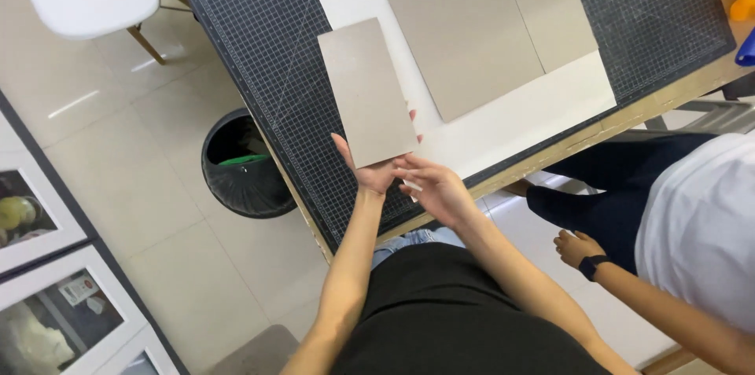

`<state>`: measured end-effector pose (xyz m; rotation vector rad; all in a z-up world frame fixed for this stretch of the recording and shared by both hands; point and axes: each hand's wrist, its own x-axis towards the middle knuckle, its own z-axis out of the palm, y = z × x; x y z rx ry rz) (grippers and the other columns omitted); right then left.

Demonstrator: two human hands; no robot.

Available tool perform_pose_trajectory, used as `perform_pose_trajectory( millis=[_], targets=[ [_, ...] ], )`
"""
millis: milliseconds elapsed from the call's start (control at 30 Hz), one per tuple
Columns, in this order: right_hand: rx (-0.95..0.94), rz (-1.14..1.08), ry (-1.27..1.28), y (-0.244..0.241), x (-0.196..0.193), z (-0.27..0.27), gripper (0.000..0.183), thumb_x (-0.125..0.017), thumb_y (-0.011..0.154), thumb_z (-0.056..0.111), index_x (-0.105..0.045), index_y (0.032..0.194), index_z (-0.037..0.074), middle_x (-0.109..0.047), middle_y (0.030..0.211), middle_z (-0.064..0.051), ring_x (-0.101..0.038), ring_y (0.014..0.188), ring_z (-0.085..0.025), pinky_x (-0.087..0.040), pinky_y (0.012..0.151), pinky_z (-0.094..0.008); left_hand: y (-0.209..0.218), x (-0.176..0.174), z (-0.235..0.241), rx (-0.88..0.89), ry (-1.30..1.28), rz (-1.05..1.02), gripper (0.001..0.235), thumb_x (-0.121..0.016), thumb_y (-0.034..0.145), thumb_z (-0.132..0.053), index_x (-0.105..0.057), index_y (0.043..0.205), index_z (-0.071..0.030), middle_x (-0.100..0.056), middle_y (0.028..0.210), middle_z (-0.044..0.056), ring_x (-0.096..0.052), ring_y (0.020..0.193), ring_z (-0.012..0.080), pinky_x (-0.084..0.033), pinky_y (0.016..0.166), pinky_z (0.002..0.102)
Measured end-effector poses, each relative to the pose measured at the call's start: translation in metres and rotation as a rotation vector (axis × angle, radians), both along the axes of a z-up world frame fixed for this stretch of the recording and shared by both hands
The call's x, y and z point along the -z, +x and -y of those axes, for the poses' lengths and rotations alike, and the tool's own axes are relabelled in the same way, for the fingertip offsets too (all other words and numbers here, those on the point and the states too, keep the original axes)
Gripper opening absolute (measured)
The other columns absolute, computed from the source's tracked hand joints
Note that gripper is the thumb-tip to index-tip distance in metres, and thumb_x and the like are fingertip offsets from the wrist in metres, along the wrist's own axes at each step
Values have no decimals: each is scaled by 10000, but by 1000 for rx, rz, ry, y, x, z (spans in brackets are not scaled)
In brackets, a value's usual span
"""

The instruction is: The person applies adhesive to a large sheet on a cutting mat using a roller, then places a smaller beige paper on top and smooths it with a squeegee. The process is repeated for a second sheet.

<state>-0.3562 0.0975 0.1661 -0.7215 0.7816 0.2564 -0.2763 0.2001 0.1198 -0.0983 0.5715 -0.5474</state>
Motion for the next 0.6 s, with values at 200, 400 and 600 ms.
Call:
perform_pose_trajectory(
  millis=[200,400,600],
  targets=[
    [-344,263,-1197,28,85,99,294,-566,947,-7,-705,1200,46,-672,1073,-143,-617,1064,-266,-488,910,-346,1,35,-3,-10,-35,147,865,-609,693,-836,-628,1347,-271,-485,1515,177,-441,1381,442,-384,1077,697],
    [-840,458,-1601,110,122,155,557,-704,948,187,-505,1467,211,-533,1154,-86,-527,1098,-260,-438,1014,-427,6,-27,4,192,832,451,859,-570,803,-760,-420,1508,-292,-378,1570,191,-417,1382,407,-405,1025,579],
    [-1296,350,-1648,170,84,157,1031,-877,737,227,-316,1584,401,-644,1175,-137,-648,1109,-326,-535,981,-454,10,8,49,625,2196,530,981,-711,747,-738,-350,1560,-326,-187,1565,244,-206,1400,471,-271,963,686]
  ],
)
